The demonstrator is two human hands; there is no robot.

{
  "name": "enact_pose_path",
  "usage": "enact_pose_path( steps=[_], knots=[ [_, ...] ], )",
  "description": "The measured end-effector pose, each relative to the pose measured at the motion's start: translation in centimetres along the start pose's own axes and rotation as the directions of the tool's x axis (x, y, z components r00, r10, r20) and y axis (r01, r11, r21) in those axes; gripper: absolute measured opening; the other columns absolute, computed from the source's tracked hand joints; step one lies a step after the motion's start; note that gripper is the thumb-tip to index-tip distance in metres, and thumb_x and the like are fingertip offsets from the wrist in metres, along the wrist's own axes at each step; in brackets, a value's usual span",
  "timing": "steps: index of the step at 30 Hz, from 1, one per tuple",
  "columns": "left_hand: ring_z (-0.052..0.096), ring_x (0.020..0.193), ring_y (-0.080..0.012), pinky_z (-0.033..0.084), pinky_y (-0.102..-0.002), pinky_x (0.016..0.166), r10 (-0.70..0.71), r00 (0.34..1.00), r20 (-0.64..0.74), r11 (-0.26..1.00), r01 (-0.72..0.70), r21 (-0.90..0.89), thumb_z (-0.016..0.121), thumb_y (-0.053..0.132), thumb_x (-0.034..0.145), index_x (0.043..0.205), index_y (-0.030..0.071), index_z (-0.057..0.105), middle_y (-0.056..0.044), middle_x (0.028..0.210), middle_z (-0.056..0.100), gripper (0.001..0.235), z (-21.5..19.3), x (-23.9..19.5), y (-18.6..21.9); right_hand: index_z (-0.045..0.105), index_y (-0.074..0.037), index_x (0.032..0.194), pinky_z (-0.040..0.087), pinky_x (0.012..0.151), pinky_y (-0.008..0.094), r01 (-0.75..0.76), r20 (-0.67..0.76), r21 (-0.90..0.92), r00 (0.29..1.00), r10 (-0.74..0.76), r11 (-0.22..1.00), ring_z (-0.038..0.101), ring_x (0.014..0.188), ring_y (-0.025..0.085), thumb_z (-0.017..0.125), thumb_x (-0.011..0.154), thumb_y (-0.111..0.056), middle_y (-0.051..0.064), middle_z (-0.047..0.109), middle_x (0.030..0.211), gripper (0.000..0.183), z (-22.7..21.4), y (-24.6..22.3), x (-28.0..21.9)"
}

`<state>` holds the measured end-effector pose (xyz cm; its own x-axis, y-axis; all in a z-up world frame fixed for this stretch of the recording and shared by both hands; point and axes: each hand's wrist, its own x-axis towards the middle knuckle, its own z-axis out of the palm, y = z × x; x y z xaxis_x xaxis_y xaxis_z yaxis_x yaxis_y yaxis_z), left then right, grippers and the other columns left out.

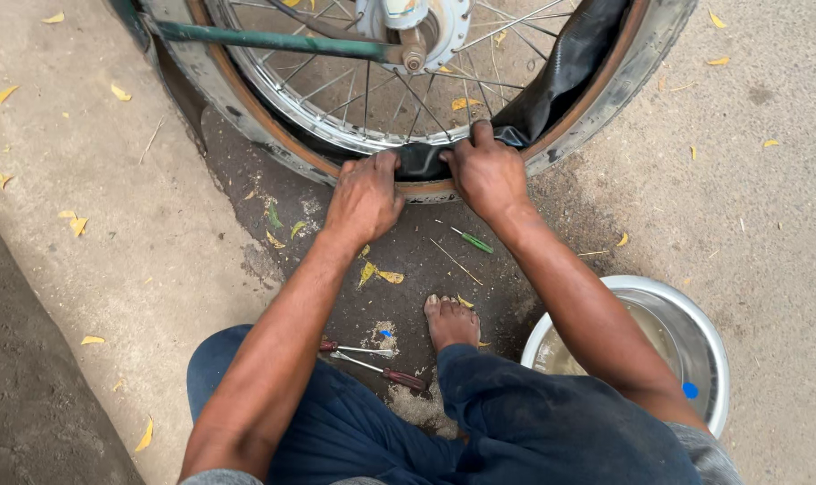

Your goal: The person applies a patch to a motorcycle inner tube, then inserts the tube into the tire and seats the tire bead onto the rim using hands and a tire lever.

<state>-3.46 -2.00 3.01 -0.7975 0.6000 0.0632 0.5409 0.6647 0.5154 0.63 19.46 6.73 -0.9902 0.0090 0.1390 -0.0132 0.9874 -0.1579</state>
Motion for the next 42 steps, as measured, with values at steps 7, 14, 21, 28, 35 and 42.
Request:
enact_pose_path(
  steps=[7, 14, 21, 28, 35, 42],
  knots=[
    [0.064, 0.107, -0.0348, 0.041, -0.054, 0.097, -0.165, 0.881, 0.444, 0.961, 0.043, 0.272, 0.060, 0.017, 0.088, 0.115, 0.014, 0.075, -0.016, 0.111, 0.069, 0.031, -1.3, 4.0, 1.4, 0.070, -0.002, 0.103, 0.054, 0.077, 0.048, 0.182, -0.123, 0.013, 0.976, -0.179, 0.983, 0.067, 0.082, 0.036, 0.073, 0.092, -0.033, 0.019, 0.060, 0.114, 0.033, -0.2, 0.8, -0.8],
    [0.062, 0.117, -0.0349, 0.041, -0.049, 0.106, 0.058, 0.991, 0.118, 0.979, -0.079, 0.187, 0.068, 0.016, 0.081, 0.120, 0.010, 0.072, -0.016, 0.118, 0.068, 0.040, -0.5, 0.2, 2.1, 0.072, 0.004, 0.099, 0.051, 0.075, 0.048, 0.175, 0.264, -0.214, 0.958, -0.115, 0.961, 0.066, 0.080, 0.035, 0.084, 0.067, -0.064, 0.019, 0.060, 0.103, 0.076, -1.2, -0.5, -1.6],
    [0.064, 0.110, -0.0355, 0.043, -0.051, 0.098, 0.211, 0.977, 0.027, 0.964, -0.213, 0.161, 0.077, 0.024, 0.066, 0.112, 0.006, 0.072, -0.020, 0.133, 0.064, 0.050, -1.0, -1.0, 0.2, 0.077, -0.002, 0.092, 0.051, 0.083, 0.046, 0.161, 0.395, -0.292, 0.918, -0.035, 0.943, 0.067, 0.091, 0.033, 0.078, 0.077, -0.066, 0.015, 0.062, 0.102, 0.066, -1.5, -2.3, -1.5],
    [0.066, 0.109, -0.0361, 0.042, -0.056, 0.098, -0.022, 0.915, 0.404, 0.981, -0.058, 0.183, 0.079, 0.037, 0.077, 0.121, 0.011, 0.067, -0.018, 0.112, 0.071, 0.053, -0.8, 3.8, 0.0, 0.075, -0.005, 0.102, 0.047, 0.086, 0.047, 0.134, 0.263, -0.279, 0.963, -0.059, 0.951, 0.066, 0.094, 0.032, 0.077, 0.077, -0.062, 0.014, 0.063, 0.103, 0.063, 1.1, -1.3, -1.3],
    [0.072, 0.098, -0.0372, 0.048, -0.053, 0.093, 0.082, 0.967, 0.240, 0.956, -0.144, 0.256, 0.079, 0.038, 0.083, 0.113, 0.009, 0.071, -0.018, 0.100, 0.076, 0.042, 1.6, 3.4, -2.9, 0.069, -0.002, 0.126, 0.043, 0.097, 0.054, 0.129, -0.030, -0.119, 0.991, -0.133, 0.985, 0.060, 0.104, 0.035, 0.081, 0.075, -0.048, 0.015, 0.063, 0.108, 0.071, 3.6, -2.5, -3.6],
    [0.066, 0.111, -0.0318, 0.044, -0.050, 0.100, -0.022, 0.977, 0.212, 0.936, -0.054, 0.347, 0.080, 0.038, 0.081, 0.109, 0.016, 0.075, -0.011, 0.106, 0.075, 0.037, -3.4, 2.3, -2.8, 0.062, -0.008, 0.131, 0.036, 0.116, 0.052, 0.252, -0.181, 0.055, 0.954, -0.239, 0.966, 0.052, 0.135, 0.037, 0.080, 0.089, -0.036, 0.020, 0.055, 0.146, 0.054, -2.5, -0.1, -5.1]
  ],
)
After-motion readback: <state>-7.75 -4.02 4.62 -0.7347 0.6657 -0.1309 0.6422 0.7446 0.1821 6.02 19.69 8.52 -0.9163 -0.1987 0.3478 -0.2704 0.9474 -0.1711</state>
